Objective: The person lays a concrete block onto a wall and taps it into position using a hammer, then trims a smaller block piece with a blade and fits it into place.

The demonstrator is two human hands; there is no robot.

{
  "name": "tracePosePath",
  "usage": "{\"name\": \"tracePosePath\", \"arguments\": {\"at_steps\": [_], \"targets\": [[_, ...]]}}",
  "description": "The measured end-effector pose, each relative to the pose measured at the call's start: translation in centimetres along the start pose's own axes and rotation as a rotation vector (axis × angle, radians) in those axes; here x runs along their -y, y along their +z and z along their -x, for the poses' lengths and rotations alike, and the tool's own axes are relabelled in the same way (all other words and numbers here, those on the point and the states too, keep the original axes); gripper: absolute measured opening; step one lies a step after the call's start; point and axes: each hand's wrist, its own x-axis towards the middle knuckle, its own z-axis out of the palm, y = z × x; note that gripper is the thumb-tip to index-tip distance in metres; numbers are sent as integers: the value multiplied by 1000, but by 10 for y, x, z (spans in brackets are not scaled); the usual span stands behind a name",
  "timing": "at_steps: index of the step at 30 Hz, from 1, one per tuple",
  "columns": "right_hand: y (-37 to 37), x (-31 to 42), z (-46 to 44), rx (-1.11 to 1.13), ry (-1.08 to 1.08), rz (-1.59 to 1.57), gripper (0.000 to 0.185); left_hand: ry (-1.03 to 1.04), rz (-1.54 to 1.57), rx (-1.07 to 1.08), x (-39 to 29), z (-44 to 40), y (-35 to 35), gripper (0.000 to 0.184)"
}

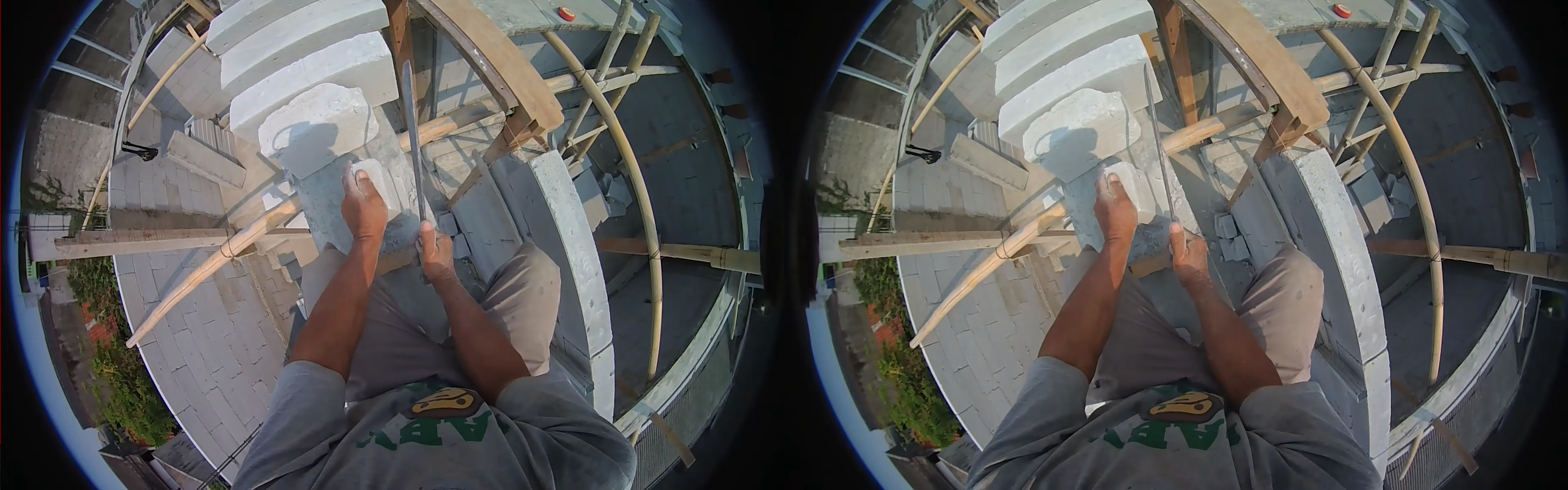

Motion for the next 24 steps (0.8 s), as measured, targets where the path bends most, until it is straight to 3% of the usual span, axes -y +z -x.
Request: {"name": "tracePosePath", "arguments": {"at_steps": [2, 5, 6, 11, 13, 15, 17, 20, 23, 24], "targets": [[6, -69, -8, -121, 277, 350, 71, -2, 9, 5, -4, -1, 2, 46], [1, -39, 2, 35, 630, 118, 78, 12, 16, 2, 3, -1, 2, 46], [-5, -40, 15, 54, 658, 145, 81, 2, 6, 1, 5, 8, -2, 46], [-15, -44, -1, 36, 585, 384, 92, 6, -13, 1, -4, -1, 0, 45], [-14, -63, -7, -128, 487, 518, 91, -11, -12, 5, -5, 0, -1, 45], [-14, -72, -8, -170, 410, 461, 90, 16, -5, -8, -5, 0, -2, 45], [-14, -31, 7, -95, 355, 223, 89, 48, 1, -35, -2, -1, 1, 44], [-6, -4, 27, -135, 174, -90, 75, 93, -2, -73, 7, 0, 6, 44], [-2, -72, 18, -13, 525, 303, 76, 84, 3, -61, 6, 2, 3, 44], [-1, -65, 21, -7, 560, 291, 80, 55, 2, -36, 3, 3, 0, 44]]}}
